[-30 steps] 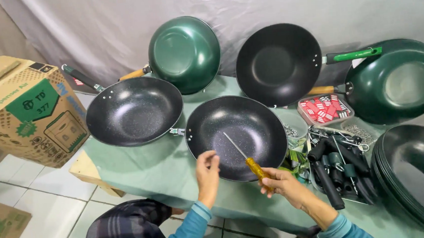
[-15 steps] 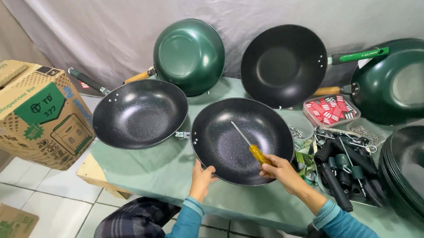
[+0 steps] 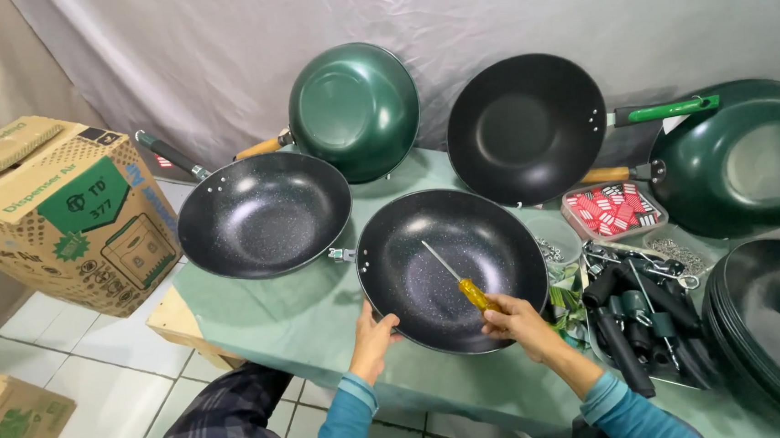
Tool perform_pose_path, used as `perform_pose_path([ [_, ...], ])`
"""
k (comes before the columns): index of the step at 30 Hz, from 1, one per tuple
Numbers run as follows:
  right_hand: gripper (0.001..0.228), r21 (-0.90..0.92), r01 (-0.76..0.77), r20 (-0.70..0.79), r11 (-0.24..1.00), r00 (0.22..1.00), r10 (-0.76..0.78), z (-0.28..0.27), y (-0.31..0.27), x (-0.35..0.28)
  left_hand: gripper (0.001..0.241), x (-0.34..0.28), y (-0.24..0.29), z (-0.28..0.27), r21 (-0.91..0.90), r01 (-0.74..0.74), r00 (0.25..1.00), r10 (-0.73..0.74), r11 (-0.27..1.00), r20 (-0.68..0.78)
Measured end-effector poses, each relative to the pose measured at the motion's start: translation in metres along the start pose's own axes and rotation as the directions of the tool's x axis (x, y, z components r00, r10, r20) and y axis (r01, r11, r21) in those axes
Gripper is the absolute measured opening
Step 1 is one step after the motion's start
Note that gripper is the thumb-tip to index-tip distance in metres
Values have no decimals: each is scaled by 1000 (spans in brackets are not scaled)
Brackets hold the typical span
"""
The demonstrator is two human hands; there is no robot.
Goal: Assembling a metal handle bracket onto a frying pan using a screwdriver and screws.
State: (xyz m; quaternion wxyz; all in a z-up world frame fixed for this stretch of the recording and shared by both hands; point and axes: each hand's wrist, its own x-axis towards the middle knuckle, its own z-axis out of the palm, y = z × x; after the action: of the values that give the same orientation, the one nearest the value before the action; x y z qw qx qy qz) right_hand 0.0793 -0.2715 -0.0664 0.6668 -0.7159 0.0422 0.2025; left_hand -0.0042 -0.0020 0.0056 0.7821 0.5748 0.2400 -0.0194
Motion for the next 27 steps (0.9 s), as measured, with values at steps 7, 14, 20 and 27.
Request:
perform_pose_path([
  [7,55,-12,19,-7,1000,1000,-19,-1,1,1,93,9,-10,-3,6,-6,1000,6,1000,3],
  [14,53,-140,-128,68,982,988,138,4,-24,-17,82,23,-35,-13,2,16,1000,-16,1000,10],
  [20,47,-220,-163,183,962,962,205,0,-25,-18,83,3,-37,-15,-26,50,998,-49,998,36],
  [27,52,-224,-71,170,972,979,110,-13,-19,-4,67,41,-40,-61,-438,160,982,-98,885,159],
])
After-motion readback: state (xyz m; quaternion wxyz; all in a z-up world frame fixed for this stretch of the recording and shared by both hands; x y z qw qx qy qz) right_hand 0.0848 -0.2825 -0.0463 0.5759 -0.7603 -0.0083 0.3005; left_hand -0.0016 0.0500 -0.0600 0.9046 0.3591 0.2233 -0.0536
